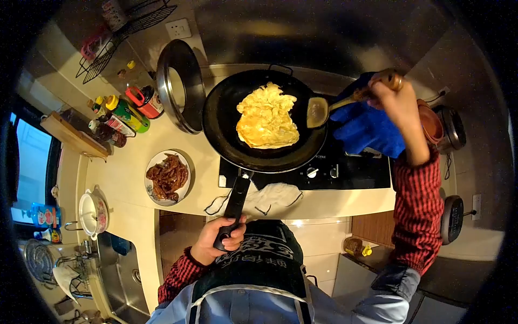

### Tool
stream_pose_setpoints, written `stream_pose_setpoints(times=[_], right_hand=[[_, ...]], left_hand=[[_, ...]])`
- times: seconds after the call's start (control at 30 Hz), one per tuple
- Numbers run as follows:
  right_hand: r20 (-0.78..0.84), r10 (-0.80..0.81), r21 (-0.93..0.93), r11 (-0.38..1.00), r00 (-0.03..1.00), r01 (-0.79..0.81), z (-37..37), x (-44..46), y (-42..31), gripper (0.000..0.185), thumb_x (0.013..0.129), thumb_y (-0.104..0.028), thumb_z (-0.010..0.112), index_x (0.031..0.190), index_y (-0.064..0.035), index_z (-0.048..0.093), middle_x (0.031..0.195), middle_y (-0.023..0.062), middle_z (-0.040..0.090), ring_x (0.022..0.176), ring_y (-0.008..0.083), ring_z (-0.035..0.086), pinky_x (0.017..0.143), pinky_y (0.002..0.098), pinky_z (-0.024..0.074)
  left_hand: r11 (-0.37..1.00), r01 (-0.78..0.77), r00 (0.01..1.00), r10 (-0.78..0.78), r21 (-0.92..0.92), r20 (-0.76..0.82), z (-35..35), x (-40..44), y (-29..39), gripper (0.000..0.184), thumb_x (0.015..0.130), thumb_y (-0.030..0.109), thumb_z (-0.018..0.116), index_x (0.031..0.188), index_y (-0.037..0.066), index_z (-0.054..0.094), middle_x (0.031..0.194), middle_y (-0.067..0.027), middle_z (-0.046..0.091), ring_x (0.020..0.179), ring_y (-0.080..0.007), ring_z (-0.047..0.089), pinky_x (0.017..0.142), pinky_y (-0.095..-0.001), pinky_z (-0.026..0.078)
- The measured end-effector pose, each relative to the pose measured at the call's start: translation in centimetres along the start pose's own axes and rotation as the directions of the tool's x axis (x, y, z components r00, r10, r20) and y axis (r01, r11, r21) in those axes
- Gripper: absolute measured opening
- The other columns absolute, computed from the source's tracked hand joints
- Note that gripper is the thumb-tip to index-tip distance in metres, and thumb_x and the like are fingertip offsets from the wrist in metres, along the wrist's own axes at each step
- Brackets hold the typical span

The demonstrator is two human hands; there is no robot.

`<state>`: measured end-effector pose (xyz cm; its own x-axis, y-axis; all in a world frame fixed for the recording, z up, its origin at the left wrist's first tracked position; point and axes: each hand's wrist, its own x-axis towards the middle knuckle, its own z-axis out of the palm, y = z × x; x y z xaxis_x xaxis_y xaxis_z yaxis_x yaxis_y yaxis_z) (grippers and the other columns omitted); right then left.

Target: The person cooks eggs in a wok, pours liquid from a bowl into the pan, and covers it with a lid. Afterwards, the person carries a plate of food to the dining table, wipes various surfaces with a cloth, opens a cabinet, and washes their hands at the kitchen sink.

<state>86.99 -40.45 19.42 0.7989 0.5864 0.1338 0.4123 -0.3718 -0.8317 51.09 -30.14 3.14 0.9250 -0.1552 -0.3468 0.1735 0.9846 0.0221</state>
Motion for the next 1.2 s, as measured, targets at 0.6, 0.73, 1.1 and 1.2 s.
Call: stream_pose_setpoints(times=[0.6, 0.73, 1.1, 1.2], right_hand=[[0.099, -0.389, 0.333, 0.88, 0.916, 0.338, 7.0, -3.7, 8.7, 0.016, 0.072, -0.008, 0.055, 0.086, -0.0018, 0.054, 0.081, 0.0078, 0.056, 0.07, 0.0167, 0.055, 0.062, 0.0265, 0.0464], [0.64, -0.674, -0.004, 0.477, 0.369, 0.879, 4.7, -8.2, 2.7, 0.027, 0.061, -0.01, 0.058, 0.089, -0.009, 0.056, 0.089, 0.0107, 0.053, 0.073, 0.025, 0.057, 0.055, 0.0299, 0.0487], [0.56, -0.675, -0.139, 0.495, 0.48, 0.858, 0.3, -10.4, -0.2, 0.025, 0.055, -0.002, 0.064, 0.078, -0.0079, 0.057, 0.086, 0.0106, 0.054, 0.07, 0.0198, 0.058, 0.055, 0.0267, 0.0486], [0.301, -0.591, -0.085, 0.765, 0.748, 0.639, 1.1, -8.8, 1.6, 0.011, 0.072, -0.012, 0.059, 0.074, -0.0022, 0.055, 0.07, 0.0062, 0.055, 0.055, 0.0148, 0.053, 0.051, 0.0244, 0.0424]], left_hand=[[0.999, -0.031, 0.999, 0.031, 0.013, 0.008, -0.1, 0.0, -0.1, 0.02, 0.081, 0.018, 0.041, 0.095, 0.004, 0.043, 0.064, -0.0023, 0.041, 0.042, -0.0079, 0.036, 0.038, -0.0203, 0.029], [1.0, -0.03, 1.0, 0.03, -0.002, 0.009, -0.1, 0.0, -0.1, 0.021, 0.08, 0.018, 0.041, 0.096, 0.004, 0.043, 0.064, -0.0026, 0.041, 0.041, -0.0077, 0.035, 0.038, -0.0203, 0.029], [0.999, -0.037, 0.999, 0.037, -0.001, -0.009, 0.2, 0.0, -0.1, 0.021, 0.08, 0.017, 0.041, 0.096, 0.004, 0.042, 0.063, -0.0029, 0.041, 0.041, -0.0079, 0.035, 0.038, -0.0206, 0.029], [0.999, -0.037, 0.999, 0.037, -0.002, -0.004, 0.1, 0.0, -0.1, 0.021, 0.08, 0.017, 0.041, 0.096, 0.004, 0.043, 0.063, -0.0031, 0.041, 0.041, -0.008, 0.035, 0.038, -0.0205, 0.03]])
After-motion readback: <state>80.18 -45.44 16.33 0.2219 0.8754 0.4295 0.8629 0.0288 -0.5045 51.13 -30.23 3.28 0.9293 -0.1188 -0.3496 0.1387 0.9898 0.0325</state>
